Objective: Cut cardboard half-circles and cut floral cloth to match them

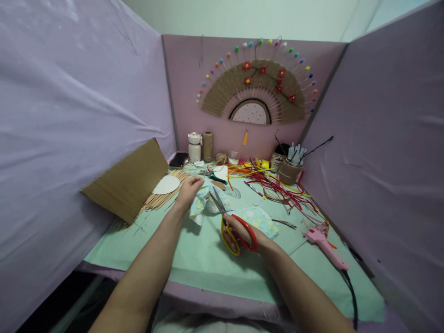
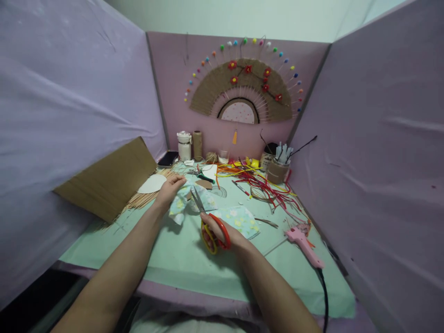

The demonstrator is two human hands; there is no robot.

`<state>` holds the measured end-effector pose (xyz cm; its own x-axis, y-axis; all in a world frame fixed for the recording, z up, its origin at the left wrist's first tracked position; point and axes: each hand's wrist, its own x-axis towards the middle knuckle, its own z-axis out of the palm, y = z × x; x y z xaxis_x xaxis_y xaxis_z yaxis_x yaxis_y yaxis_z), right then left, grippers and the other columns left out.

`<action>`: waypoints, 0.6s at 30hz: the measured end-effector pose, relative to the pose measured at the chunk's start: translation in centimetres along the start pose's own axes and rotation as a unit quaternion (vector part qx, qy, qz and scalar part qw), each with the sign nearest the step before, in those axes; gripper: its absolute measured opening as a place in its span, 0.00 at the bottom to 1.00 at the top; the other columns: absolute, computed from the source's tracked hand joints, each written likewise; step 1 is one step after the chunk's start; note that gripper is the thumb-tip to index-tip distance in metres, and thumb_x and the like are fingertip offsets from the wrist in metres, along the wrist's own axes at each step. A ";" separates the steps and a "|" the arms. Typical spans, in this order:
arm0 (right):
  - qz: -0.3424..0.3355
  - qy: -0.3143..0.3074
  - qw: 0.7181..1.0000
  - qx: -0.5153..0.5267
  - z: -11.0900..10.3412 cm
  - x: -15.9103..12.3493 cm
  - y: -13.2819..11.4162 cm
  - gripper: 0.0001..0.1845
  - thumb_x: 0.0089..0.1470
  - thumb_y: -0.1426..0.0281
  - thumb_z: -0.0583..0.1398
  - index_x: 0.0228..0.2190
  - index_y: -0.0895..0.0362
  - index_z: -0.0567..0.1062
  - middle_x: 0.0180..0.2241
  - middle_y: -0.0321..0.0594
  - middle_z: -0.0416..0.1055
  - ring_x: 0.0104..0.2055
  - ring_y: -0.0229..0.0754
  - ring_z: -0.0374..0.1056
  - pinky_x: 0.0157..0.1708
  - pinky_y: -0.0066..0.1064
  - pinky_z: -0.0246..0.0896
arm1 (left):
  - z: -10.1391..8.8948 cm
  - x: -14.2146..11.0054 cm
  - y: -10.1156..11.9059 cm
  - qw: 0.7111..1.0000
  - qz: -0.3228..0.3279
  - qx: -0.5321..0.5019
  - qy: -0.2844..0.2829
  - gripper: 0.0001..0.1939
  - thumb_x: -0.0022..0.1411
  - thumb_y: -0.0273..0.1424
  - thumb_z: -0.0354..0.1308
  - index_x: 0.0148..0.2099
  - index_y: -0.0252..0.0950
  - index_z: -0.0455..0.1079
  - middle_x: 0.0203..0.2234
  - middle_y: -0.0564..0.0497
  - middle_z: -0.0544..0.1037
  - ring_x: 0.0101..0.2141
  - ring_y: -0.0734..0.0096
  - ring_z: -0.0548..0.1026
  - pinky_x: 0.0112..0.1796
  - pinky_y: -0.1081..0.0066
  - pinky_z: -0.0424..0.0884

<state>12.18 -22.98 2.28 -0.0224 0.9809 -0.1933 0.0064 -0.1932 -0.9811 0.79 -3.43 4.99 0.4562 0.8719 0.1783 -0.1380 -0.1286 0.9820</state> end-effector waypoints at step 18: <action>-0.050 0.089 0.995 -0.020 0.7 0.2 -0.1 0.32 0.55 0.41 0.48 0.18 0.54 0.65 0.12 0.31 0.59 0.12 0.34 0.56 0.11 0.25 0.49 | 0.9 -0.8 0.1 0.991 -0.072 -0.062 -0.098 0.19 0.44 0.40 0.67 0.36 0.35 0.70 0.25 0.56 0.75 0.25 0.74 0.72 0.29 0.73 0.66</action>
<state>11.52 -22.76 2.34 0.1526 0.9844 -0.0872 0.0534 -0.0964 -0.9939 1.21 -4.61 4.98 0.6398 0.7664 0.0574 -0.1600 0.0598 0.9853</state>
